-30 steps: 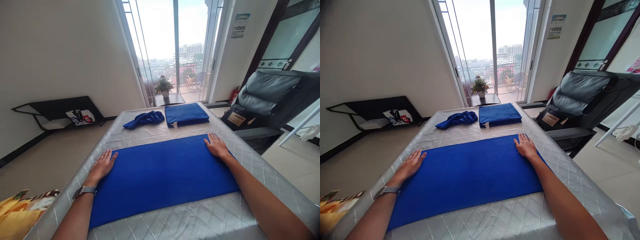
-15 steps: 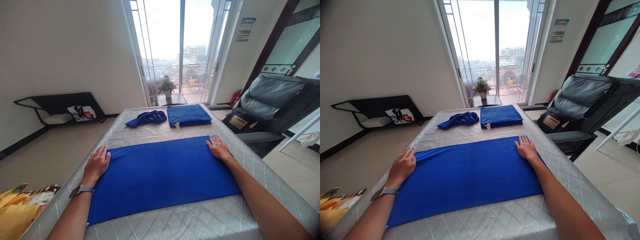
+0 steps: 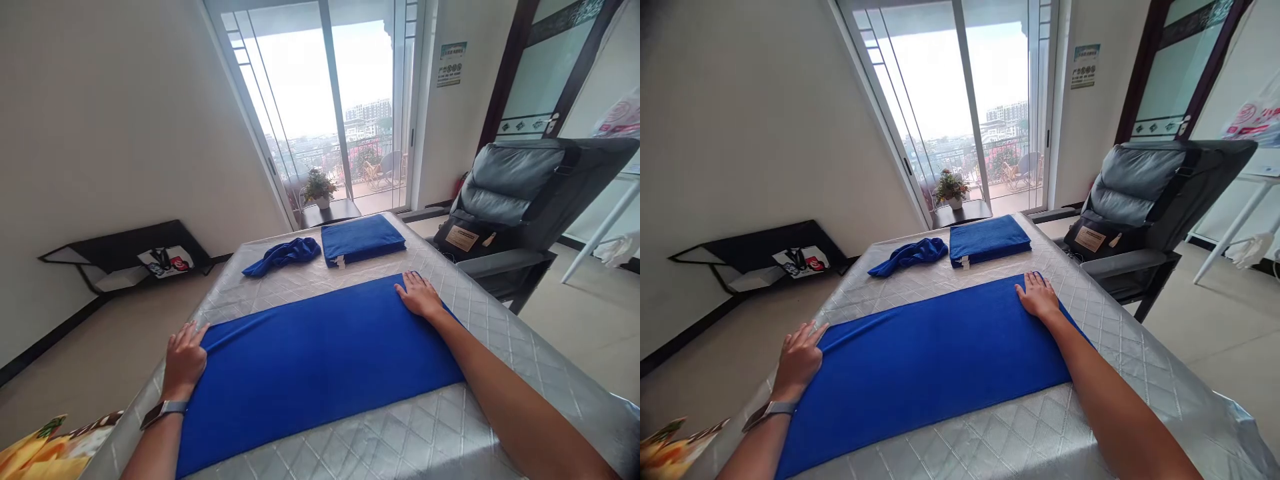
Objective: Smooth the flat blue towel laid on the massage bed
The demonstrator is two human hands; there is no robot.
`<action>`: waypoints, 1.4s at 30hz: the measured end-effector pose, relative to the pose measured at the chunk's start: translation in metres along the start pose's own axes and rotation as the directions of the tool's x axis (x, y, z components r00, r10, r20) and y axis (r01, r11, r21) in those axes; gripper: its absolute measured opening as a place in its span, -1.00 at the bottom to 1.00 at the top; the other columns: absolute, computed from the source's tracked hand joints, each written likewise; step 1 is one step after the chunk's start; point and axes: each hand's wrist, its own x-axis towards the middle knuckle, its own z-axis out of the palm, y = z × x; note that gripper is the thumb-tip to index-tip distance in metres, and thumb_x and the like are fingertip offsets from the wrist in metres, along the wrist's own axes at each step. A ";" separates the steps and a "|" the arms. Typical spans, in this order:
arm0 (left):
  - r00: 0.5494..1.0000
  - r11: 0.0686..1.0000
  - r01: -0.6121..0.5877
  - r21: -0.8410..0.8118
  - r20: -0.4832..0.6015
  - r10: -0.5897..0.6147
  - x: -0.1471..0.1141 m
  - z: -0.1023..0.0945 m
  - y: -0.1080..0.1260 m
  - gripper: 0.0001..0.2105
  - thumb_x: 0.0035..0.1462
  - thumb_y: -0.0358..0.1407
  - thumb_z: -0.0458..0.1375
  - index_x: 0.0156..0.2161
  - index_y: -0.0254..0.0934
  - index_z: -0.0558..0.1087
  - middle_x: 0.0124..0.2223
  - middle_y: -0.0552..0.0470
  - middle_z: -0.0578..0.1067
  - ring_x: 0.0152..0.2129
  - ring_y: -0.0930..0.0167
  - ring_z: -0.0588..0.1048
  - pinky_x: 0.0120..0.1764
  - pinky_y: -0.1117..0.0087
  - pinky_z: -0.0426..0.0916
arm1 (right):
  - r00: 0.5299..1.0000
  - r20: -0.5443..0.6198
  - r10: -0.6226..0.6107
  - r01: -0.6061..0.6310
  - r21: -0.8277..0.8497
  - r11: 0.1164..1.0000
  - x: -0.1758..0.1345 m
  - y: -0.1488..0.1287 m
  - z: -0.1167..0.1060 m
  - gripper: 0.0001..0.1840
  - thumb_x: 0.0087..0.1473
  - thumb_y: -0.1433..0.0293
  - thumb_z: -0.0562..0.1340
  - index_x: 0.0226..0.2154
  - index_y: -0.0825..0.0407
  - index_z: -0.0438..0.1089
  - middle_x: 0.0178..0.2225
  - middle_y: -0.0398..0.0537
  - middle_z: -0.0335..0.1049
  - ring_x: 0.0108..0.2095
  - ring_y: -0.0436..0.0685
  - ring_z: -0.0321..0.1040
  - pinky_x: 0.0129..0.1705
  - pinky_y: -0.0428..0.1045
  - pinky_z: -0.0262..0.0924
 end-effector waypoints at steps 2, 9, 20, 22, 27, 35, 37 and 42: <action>1.000 1.000 -0.010 -0.010 -0.018 0.009 0.000 0.001 0.000 -0.49 0.15 -0.46 -0.14 0.12 -0.43 0.48 0.22 -0.32 0.42 0.26 0.08 0.27 0.28 -0.06 0.08 | 1.000 0.002 0.000 0.000 -0.002 1.000 0.000 0.000 0.000 -0.21 0.34 0.04 -0.23 0.42 0.17 -0.13 0.46 0.02 -0.23 0.44 0.16 -0.32 0.42 0.14 -0.38; 0.985 0.974 0.011 -0.226 0.172 0.029 0.009 0.012 0.002 -0.43 0.24 -0.25 -0.23 0.17 -0.44 0.44 0.24 -0.23 0.42 0.21 0.20 0.37 0.27 0.15 0.19 | 1.000 -0.006 -0.004 0.004 -0.016 1.000 0.002 0.001 0.003 -0.21 0.34 0.05 -0.22 0.42 0.17 -0.13 0.45 0.04 -0.21 0.43 0.15 -0.30 0.42 0.12 -0.39; 0.954 0.971 0.078 -0.225 0.300 -0.007 0.013 0.016 0.007 -0.42 0.26 -0.26 -0.20 0.30 -0.49 0.27 0.33 -0.26 0.30 0.30 0.19 0.23 0.30 0.06 0.14 | 1.000 -0.018 -0.013 0.012 -0.061 0.998 0.006 0.005 0.007 -0.23 0.34 0.05 -0.21 0.42 0.15 -0.11 0.45 0.02 -0.20 0.43 0.16 -0.28 0.42 0.14 -0.35; 0.977 0.974 0.056 -0.221 0.213 -0.008 0.012 0.013 0.007 -0.42 0.18 -0.38 -0.15 0.29 -0.46 0.29 0.29 -0.22 0.37 0.29 0.22 0.26 0.31 0.09 0.13 | 1.000 -0.016 -0.012 0.011 -0.063 0.998 0.006 0.005 0.007 -0.23 0.35 0.05 -0.21 0.42 0.14 -0.11 0.45 0.02 -0.20 0.43 0.16 -0.28 0.41 0.14 -0.35; 0.994 0.967 0.005 -0.254 0.109 0.023 0.013 0.007 0.004 -0.39 0.06 -0.48 -0.15 0.22 -0.35 0.38 0.19 -0.09 0.49 0.24 0.25 0.33 0.32 0.11 0.12 | 1.000 -0.018 -0.019 0.018 -0.057 0.998 0.005 0.005 0.006 -0.23 0.34 0.05 -0.21 0.42 0.14 -0.10 0.45 0.03 -0.18 0.43 0.16 -0.28 0.41 0.15 -0.35; 0.991 0.952 -0.058 -0.301 0.095 0.091 0.015 0.006 0.013 -0.43 0.10 -0.44 -0.19 0.16 -0.37 0.43 0.20 -0.15 0.48 0.25 0.22 0.31 0.35 0.10 0.05 | 0.999 -0.033 -0.011 0.009 -0.047 0.999 0.006 0.004 0.007 -0.22 0.33 0.07 -0.21 0.41 0.19 -0.09 0.45 0.01 -0.17 0.43 0.15 -0.27 0.42 0.14 -0.37; 0.989 0.944 -0.078 -0.321 0.092 0.114 0.014 0.004 0.018 -0.43 0.10 -0.45 -0.18 0.18 -0.35 0.42 0.22 -0.14 0.46 0.27 0.24 0.28 0.36 0.11 0.04 | 0.999 -0.034 -0.015 0.014 -0.044 0.999 0.006 0.005 0.008 -0.22 0.33 0.06 -0.20 0.41 0.19 -0.09 0.45 0.03 -0.17 0.43 0.15 -0.27 0.42 0.15 -0.36; 0.990 0.915 -0.082 -0.394 0.070 0.119 0.015 -0.009 0.040 -0.41 0.10 -0.48 -0.18 0.20 -0.31 0.40 0.26 -0.11 0.42 0.31 0.28 0.21 0.36 0.10 0.03 | 0.999 -0.037 -0.016 0.015 -0.031 0.999 0.005 0.004 0.008 -0.23 0.34 0.05 -0.20 0.41 0.17 -0.08 0.44 0.04 -0.16 0.43 0.16 -0.26 0.42 0.14 -0.37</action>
